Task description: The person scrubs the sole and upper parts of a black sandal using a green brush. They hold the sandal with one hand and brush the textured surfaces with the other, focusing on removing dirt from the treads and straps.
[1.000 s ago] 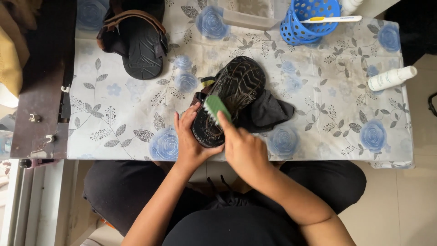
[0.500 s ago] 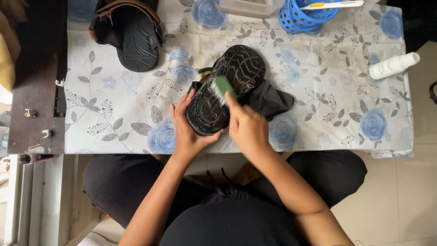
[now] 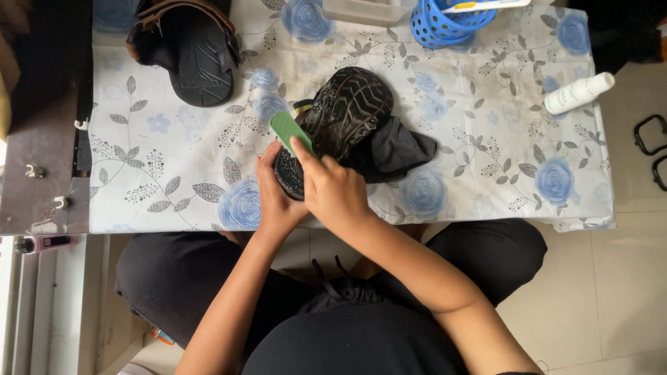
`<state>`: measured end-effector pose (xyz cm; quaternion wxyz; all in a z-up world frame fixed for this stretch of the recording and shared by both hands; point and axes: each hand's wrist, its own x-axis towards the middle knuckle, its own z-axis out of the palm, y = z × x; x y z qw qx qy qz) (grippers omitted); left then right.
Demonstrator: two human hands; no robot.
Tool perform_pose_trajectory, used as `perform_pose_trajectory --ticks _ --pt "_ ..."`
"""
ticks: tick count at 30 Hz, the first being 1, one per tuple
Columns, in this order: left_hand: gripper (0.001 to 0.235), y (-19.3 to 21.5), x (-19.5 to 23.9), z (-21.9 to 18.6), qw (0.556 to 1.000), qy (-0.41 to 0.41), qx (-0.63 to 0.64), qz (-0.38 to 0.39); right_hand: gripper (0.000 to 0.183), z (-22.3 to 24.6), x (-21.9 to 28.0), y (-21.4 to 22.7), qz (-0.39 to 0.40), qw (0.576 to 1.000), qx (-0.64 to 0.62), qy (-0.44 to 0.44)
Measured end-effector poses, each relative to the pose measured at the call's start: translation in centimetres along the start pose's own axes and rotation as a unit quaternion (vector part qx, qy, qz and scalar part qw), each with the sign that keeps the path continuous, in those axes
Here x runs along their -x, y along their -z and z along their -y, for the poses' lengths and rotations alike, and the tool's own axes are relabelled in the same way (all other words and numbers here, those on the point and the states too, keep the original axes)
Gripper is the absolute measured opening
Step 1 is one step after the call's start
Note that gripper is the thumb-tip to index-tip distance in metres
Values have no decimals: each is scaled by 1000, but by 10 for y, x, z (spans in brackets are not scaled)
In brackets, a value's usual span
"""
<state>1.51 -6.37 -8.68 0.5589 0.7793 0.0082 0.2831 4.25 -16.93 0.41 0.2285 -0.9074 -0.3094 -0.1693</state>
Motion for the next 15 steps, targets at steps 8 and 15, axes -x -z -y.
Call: perform_pose_trajectory --ticks 8,15 --pt "96 7 -13 -25 999 -9 32 3 47 3 65 30 24 988 138 68" --pt "87 4 -7 -16 1000 1 22 8 48 13 28 -7 -68 982 163 64"
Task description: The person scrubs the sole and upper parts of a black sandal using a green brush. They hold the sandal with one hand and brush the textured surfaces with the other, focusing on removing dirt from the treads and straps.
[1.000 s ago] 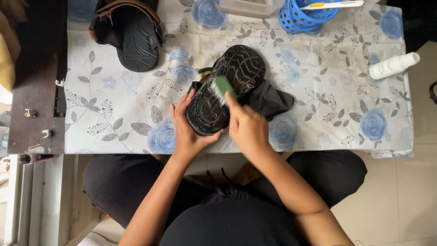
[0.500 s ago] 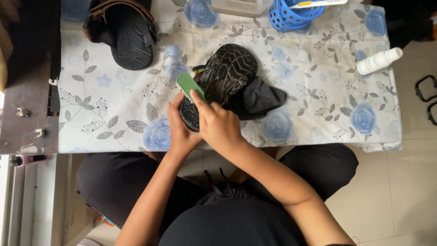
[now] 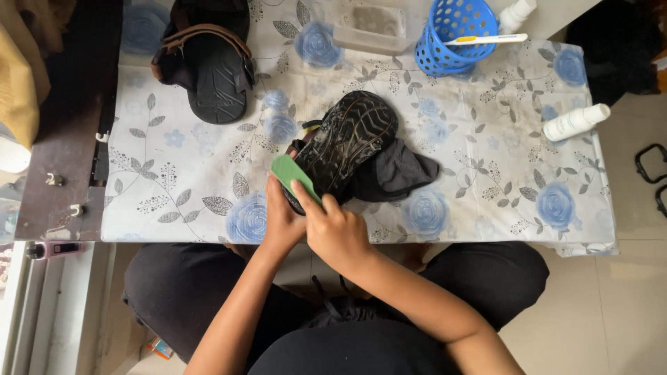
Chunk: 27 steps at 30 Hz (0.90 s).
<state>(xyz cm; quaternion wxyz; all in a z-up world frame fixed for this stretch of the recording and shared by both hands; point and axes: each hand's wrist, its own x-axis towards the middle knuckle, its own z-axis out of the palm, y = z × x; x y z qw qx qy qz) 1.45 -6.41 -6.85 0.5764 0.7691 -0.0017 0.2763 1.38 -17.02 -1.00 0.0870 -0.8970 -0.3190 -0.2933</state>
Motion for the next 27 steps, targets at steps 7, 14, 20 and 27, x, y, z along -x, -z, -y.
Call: perform_pose_trajectory --ticks 7,14,20,27 --pt "79 4 -5 -13 999 -8 16 41 53 -21 41 26 115 992 -45 35" --pt "83 0 -6 3 999 -25 28 22 43 -8 -1 1 8 998 -67 5" --pt "95 0 -13 -9 1000 19 18 4 42 -41 40 16 61 985 -157 -48" --pt "96 2 -12 -10 999 38 11 5 42 -55 0 1 46 952 -247 -172"
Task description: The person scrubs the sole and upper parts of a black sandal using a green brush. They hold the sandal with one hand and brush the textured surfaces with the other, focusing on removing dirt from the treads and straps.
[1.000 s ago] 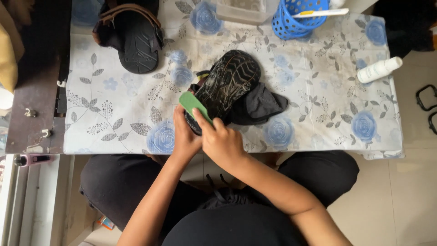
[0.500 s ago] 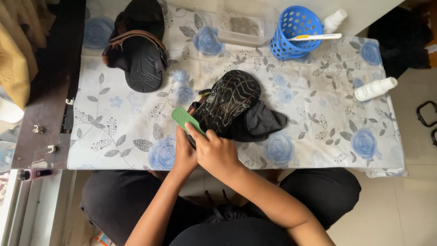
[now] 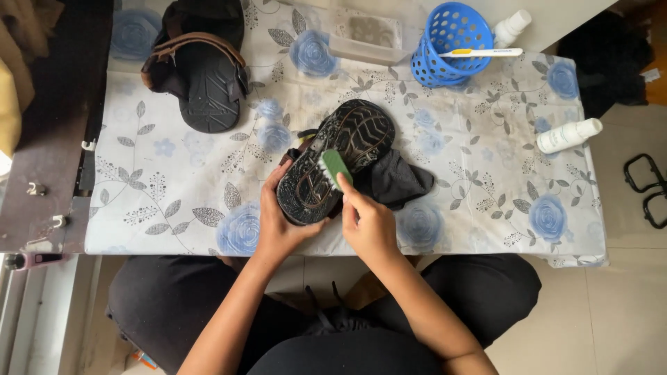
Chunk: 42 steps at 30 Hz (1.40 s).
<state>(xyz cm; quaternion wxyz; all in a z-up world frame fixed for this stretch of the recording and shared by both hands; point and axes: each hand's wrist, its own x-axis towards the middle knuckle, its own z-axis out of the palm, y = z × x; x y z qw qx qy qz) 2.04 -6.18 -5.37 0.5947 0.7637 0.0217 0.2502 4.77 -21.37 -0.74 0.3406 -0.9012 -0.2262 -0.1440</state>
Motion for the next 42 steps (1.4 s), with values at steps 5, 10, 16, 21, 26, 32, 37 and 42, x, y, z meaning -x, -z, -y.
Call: perform_pose_trajectory --ticks 5,10,16,21,26,32,37,42 --pt "93 0 0 -4 1000 -4 -5 0 43 17 32 23 116 987 108 -6" --pt "94 -3 0 -1 1000 3 -10 0 44 2 -3 9 96 973 210 -25" --pt "86 8 1 -8 999 13 16 42 61 45 25 15 294 904 309 -42" --pt "92 3 -3 -2 1000 10 1 -6 58 3 -30 -15 243 922 271 -133" --pt "94 3 -1 -1 1000 13 0 -5 64 76 -6 27 343 895 249 -140" --pt "91 2 4 -1 1000 17 -12 -8 56 23 -23 1 274 931 220 -98" --pt "95 2 2 2 1000 12 -19 -11 54 55 -17 27 295 932 178 -109" --pt "92 0 3 3 999 19 -39 -1 56 56 -7 11 274 934 210 -95"
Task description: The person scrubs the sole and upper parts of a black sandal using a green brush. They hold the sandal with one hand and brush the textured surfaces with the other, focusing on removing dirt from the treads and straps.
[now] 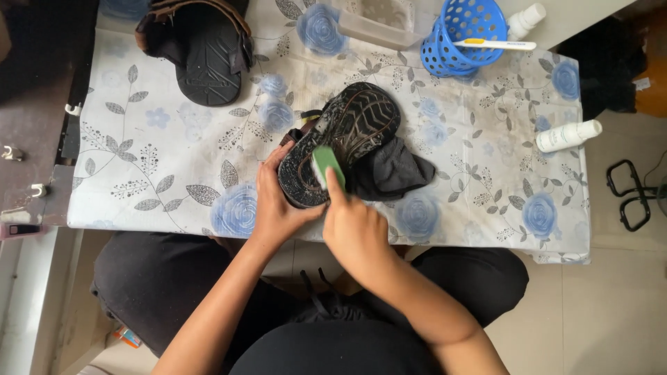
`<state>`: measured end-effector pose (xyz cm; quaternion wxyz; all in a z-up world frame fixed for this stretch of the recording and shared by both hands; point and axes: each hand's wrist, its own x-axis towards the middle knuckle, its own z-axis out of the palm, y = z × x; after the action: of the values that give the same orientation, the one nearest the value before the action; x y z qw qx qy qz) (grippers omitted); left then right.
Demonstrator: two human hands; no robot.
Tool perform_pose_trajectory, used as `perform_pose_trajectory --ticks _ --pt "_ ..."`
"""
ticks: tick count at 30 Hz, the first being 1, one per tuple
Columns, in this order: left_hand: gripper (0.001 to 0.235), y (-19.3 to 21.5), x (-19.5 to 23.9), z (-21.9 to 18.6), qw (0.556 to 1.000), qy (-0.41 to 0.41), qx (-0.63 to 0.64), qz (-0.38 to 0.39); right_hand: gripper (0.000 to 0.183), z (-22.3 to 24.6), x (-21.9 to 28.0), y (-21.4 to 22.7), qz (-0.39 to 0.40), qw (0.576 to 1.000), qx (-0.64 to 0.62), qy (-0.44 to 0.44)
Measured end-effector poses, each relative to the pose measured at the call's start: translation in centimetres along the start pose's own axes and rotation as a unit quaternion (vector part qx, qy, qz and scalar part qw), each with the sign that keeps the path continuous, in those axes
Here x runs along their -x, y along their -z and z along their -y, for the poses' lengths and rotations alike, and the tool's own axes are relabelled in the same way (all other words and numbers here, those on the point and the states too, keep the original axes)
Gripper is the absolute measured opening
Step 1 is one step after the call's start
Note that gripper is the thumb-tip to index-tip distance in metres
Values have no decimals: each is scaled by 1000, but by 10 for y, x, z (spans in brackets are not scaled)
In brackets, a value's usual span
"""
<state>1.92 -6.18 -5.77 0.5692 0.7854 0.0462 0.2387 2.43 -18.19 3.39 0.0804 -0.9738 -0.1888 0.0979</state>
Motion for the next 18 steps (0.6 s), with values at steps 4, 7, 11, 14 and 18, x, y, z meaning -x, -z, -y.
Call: perform_pose_trajectory --ticks 4,7,11,14,18 --pt "91 -1 0 5 1000 9 12 0 53 -13 -44 4 -11 1000 -10 -2" --pt "92 1 1 2 1000 11 9 8 56 -2 -9 17 70 997 -38 -22" --pt "94 2 1 -6 1000 6 -1 10 55 1 11 5 35 999 21 -14" --pt "93 -1 1 3 1000 5 -3 14 52 -19 -31 -6 -11 1000 -7 -20" --pt "95 0 3 9 1000 13 6 15 47 -22 -31 14 22 998 -65 -11"
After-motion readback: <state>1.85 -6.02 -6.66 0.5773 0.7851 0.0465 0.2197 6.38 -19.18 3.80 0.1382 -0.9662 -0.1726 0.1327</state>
